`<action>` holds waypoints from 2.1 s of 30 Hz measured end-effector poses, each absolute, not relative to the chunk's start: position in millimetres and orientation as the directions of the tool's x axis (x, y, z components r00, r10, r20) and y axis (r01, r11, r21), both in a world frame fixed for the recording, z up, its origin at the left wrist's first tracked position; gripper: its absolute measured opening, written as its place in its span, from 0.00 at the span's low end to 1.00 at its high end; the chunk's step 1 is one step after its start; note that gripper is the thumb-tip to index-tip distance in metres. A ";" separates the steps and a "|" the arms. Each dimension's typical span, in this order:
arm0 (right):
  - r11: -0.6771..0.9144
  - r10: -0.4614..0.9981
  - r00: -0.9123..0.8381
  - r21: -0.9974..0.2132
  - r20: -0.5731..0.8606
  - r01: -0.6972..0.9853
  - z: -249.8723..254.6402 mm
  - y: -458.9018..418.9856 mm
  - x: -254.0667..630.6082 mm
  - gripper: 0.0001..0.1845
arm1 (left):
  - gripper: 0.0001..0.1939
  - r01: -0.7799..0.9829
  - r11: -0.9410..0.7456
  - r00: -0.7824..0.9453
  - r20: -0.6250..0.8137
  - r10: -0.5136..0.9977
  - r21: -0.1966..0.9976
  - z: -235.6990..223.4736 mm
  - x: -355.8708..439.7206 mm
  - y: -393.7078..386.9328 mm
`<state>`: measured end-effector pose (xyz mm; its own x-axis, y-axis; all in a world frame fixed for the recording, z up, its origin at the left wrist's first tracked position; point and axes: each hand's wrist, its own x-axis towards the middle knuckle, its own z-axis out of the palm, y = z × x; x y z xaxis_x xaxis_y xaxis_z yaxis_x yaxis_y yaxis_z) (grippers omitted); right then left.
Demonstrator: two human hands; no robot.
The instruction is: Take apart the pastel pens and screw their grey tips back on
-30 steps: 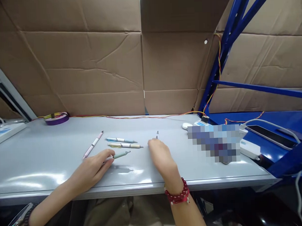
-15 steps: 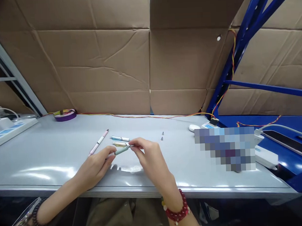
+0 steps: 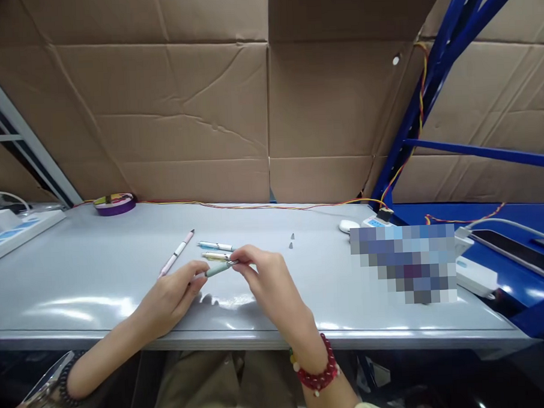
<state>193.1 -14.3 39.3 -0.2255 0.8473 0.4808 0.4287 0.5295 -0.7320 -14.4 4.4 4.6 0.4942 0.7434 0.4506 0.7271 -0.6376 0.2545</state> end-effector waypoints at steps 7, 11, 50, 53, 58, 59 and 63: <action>0.537 0.843 -0.272 -0.690 0.464 0.485 37.4 -12.7 194.0 0.06 | 0.13 0.715 -0.662 0.514 0.474 0.715 0.223 2.7 -15.9 5.3; 0.501 0.864 -0.291 -0.640 0.411 0.583 36.1 -11.6 193.3 0.15 | 0.12 0.710 -0.670 0.525 0.473 0.708 0.217 0.3 -17.0 6.1; 0.567 0.820 -0.388 -0.696 0.421 0.442 36.0 -14.5 201.3 0.08 | 0.07 0.629 -0.776 0.621 0.630 0.466 -0.045 -0.5 -16.6 8.2; 0.538 0.841 -0.374 -0.676 0.391 0.504 34.4 -13.0 202.6 0.04 | 0.07 0.624 -0.780 0.625 0.630 0.460 -0.049 -0.5 -17.0 8.2; 0.537 0.844 -0.376 -0.617 0.383 0.576 36.8 -13.7 199.0 0.12 | 0.07 0.618 -0.786 0.603 0.626 0.495 0.026 -0.6 -16.7 7.6; 0.560 0.828 -0.384 -0.627 0.408 0.541 37.3 -14.3 198.2 0.09 | 0.07 0.616 -0.786 0.599 0.615 0.513 0.055 0.5 -16.8 7.0; 0.649 0.760 -0.346 -0.666 0.550 0.367 39.0 -16.8 196.8 0.07 | 0.08 0.614 -0.740 0.564 0.503 0.655 0.275 14.5 -21.6 3.1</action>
<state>196.8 -16.8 39.0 -0.3460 0.7601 0.5501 0.3673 0.6492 -0.6660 -21.6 3.1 14.5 0.5642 0.6550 0.5026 0.6137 -0.7399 0.2755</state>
